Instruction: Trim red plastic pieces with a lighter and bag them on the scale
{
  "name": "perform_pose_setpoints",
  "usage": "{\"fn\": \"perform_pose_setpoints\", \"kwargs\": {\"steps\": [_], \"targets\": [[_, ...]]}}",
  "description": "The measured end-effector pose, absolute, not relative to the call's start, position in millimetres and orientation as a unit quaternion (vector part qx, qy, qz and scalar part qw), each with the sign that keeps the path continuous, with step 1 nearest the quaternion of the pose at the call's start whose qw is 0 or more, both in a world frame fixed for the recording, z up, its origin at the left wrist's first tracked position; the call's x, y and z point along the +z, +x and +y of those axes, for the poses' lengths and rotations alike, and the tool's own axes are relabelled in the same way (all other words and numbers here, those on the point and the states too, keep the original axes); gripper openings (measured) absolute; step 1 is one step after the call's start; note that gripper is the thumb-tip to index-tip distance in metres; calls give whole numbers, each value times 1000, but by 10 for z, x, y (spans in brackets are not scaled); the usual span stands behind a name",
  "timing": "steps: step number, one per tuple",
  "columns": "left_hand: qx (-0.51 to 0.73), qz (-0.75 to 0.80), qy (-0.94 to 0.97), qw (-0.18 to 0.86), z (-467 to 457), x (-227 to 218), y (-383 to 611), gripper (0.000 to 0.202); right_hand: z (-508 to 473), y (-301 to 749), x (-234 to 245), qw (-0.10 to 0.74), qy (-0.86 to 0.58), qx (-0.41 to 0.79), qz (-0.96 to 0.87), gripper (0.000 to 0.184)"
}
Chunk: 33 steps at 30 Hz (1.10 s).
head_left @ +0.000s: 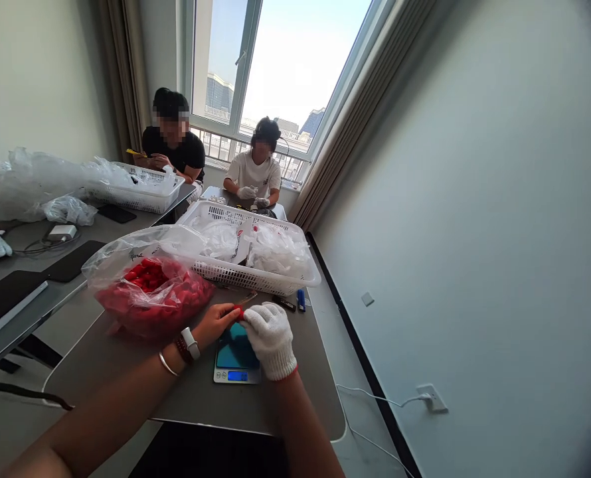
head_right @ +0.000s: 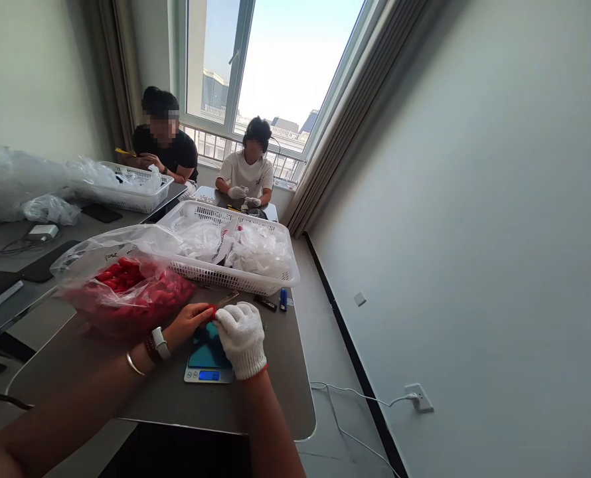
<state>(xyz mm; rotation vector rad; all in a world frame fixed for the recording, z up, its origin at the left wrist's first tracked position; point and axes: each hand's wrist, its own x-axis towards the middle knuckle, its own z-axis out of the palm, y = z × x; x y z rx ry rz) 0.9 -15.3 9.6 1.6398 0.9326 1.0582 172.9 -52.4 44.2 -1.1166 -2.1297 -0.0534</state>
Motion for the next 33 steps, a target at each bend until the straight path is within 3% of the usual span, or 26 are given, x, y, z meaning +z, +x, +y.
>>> {"fn": "perform_pose_setpoints", "kwargs": {"steps": [4,12,15,18,26,33], "targets": [[442,385,673,451,-144,89,4,51,-562,1650,468,399,-463,21,-791,12],[504,395,691,334,-179,118,27,28,-527,1428,360,535,-505,441,-515,26],[513,405,692,307,-176,92,5,25,-504,1350,375,549,-484,499,-465,27],[500,436,688,294,-160,77,-40,32,-505,1312,360,544,-486,438,-525,25],[486,448,684,310,-136,63,-16,43,-573,1407,354,431,-500,56,-749,8],[468,436,693,333,-134,64,-10,46,-667,1391,404,385,-502,-60,-772,9]]}}
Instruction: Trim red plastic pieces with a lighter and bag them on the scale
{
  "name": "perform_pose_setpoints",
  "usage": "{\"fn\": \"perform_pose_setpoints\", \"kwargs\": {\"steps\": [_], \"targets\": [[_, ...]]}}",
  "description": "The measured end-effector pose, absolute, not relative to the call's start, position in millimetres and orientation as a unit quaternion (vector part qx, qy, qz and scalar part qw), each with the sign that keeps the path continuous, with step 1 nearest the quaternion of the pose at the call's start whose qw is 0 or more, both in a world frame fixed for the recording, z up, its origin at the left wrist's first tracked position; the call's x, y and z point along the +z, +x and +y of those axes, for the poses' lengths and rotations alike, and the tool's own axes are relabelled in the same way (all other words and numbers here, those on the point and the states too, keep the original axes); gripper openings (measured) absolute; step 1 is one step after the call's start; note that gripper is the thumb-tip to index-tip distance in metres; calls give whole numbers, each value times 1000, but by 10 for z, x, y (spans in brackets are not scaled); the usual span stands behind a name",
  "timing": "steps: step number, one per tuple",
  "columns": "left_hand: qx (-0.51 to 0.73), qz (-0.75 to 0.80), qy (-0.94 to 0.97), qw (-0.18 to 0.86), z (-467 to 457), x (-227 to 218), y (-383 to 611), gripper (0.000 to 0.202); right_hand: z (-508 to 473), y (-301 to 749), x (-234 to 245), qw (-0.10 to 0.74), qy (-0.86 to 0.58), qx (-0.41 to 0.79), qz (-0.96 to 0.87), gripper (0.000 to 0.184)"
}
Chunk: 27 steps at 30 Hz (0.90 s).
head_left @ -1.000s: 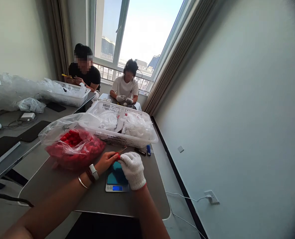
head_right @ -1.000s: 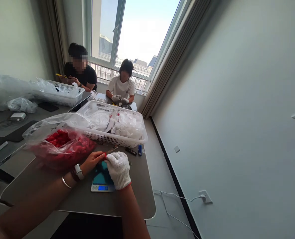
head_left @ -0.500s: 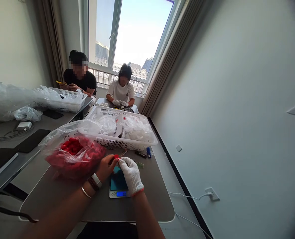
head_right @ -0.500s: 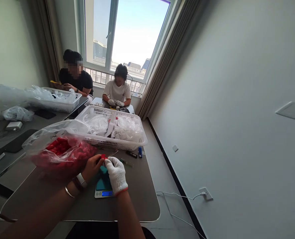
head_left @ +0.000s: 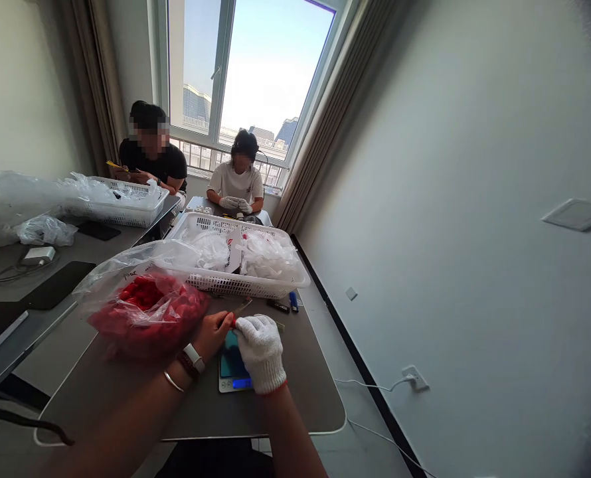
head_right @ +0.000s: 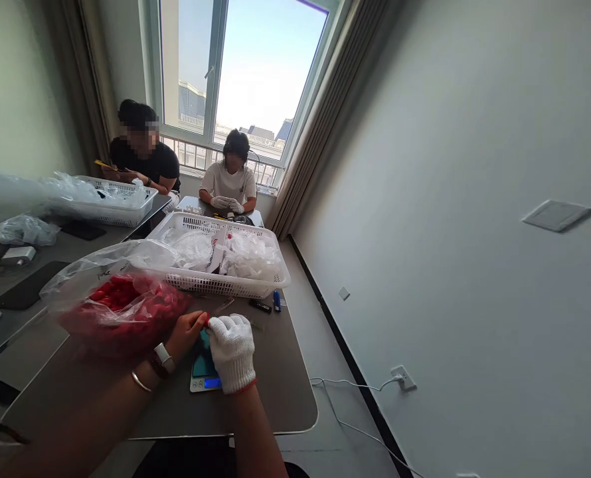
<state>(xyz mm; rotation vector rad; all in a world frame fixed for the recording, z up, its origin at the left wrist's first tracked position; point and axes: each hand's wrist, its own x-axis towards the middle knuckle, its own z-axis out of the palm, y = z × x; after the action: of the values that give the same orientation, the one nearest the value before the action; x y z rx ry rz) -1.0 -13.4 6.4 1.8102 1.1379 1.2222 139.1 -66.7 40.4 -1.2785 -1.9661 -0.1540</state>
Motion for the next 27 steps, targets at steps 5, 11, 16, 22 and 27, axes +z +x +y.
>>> {"fn": "perform_pose_setpoints", "kwargs": {"steps": [5,11,16,22,27], "targets": [[482,417,704,314,-127,12,11,43,-731,1328,330,495,-535,109,-676,14],[496,364,724,313,-122,-40,39,30,-690,1251,303,585,-534,400,-462,31],[491,406,712,296,-98,-45,7,43,-658,1252,326,559,-537,378,-506,32],[496,410,699,313,-79,-58,6,52,-692,1340,384,463,-519,108,-711,13],[511,365,705,330,-88,-57,33,33,-677,1294,332,520,-551,306,-577,18]]}}
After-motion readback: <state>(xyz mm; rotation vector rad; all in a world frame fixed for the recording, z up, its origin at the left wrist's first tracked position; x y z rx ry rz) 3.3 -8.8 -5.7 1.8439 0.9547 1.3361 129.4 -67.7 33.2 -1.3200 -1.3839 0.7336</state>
